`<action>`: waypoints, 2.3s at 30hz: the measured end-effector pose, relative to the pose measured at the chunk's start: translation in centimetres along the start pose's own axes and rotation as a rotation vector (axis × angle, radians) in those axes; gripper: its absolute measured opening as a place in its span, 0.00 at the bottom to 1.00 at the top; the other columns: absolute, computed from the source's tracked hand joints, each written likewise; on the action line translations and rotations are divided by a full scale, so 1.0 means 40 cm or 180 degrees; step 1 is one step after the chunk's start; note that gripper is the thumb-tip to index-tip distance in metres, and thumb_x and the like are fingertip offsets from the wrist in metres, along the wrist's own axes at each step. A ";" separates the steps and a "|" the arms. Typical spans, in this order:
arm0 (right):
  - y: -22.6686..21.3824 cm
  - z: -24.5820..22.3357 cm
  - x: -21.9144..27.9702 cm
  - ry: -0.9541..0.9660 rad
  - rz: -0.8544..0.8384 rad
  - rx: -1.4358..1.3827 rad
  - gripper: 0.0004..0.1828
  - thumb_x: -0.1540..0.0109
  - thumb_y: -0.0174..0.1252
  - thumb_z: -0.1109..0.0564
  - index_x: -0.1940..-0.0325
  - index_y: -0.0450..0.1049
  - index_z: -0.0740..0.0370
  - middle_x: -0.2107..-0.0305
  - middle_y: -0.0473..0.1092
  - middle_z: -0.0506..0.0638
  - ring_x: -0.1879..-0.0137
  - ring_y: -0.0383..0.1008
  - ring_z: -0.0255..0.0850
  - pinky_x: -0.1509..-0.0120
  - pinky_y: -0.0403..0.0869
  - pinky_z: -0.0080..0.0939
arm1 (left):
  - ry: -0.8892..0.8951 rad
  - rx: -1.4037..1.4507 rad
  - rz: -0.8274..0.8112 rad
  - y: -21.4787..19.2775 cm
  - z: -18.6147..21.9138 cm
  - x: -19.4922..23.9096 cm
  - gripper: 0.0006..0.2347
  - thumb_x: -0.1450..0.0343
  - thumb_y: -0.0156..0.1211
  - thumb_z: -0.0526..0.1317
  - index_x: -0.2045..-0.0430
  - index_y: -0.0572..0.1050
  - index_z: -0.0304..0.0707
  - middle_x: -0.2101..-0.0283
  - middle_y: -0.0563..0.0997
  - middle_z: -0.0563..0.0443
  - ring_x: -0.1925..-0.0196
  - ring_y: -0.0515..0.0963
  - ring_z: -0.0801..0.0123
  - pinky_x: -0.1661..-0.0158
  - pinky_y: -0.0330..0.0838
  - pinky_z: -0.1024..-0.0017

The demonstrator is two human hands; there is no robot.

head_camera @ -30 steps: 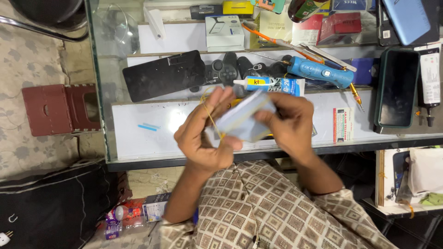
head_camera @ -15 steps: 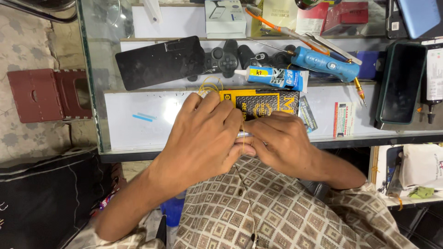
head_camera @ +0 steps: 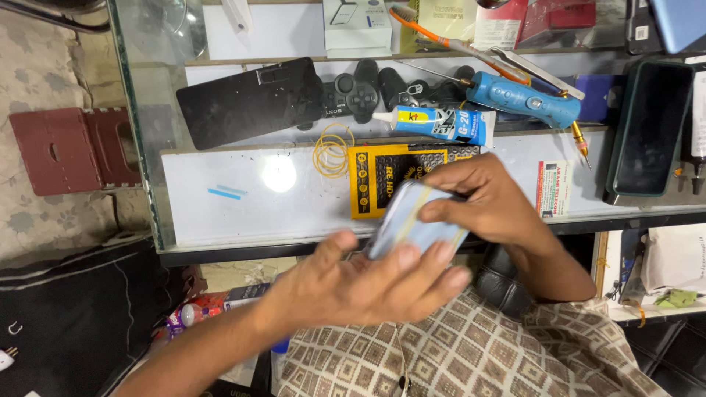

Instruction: The person places a smartphone on a screen protector package and wraps multiple rubber bands around both items to secure them together. They then briefly wipe the back of the smartphone with a green cloth.

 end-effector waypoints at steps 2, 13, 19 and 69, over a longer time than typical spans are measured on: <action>-0.023 0.016 0.011 -0.0067 0.0149 -0.0239 0.10 0.42 0.67 0.67 0.57 0.81 0.74 0.67 0.80 0.55 0.64 0.77 0.32 0.58 0.75 0.33 | 0.0765 -0.0424 0.0973 0.035 0.004 0.043 0.21 0.30 0.62 0.42 0.43 0.71 0.36 0.41 0.73 0.44 0.33 0.64 0.54 0.33 0.60 0.46; -0.136 0.094 0.010 -0.0870 0.1264 -0.2954 0.09 0.28 0.61 0.58 0.46 0.73 0.65 0.51 0.77 0.51 0.46 0.79 0.37 0.38 0.77 0.38 | -0.2206 0.1641 -0.0646 0.211 -0.176 0.104 0.05 0.32 0.65 0.34 0.65 0.82 0.35 0.60 0.81 0.49 0.58 0.78 0.59 0.57 0.68 0.62; -0.125 0.097 0.007 -0.0809 0.1552 -0.3644 0.13 0.25 0.55 0.57 0.38 0.71 0.65 0.49 0.76 0.52 0.43 0.79 0.39 0.34 0.78 0.42 | -0.2046 0.1343 -0.1460 0.240 -0.154 0.092 0.03 0.36 0.65 0.36 0.74 0.82 0.38 0.67 0.80 0.49 0.60 0.79 0.61 0.57 0.67 0.61; 0.081 0.056 0.005 -0.0823 0.1015 -0.2189 0.44 0.40 0.69 0.68 0.23 0.55 0.66 0.44 0.74 0.58 0.42 0.79 0.43 0.34 0.77 0.46 | -0.4157 0.4998 0.1327 0.184 -0.099 0.218 0.06 0.27 0.52 0.21 0.63 0.69 0.29 0.51 0.77 0.34 0.64 0.83 0.70 0.67 0.73 0.79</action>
Point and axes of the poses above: each hand's wrist, its own x-axis away from the middle knuckle, its own y-axis out of the palm, z = x × y, the point moved 5 cm from there along -x, towards the middle knuckle
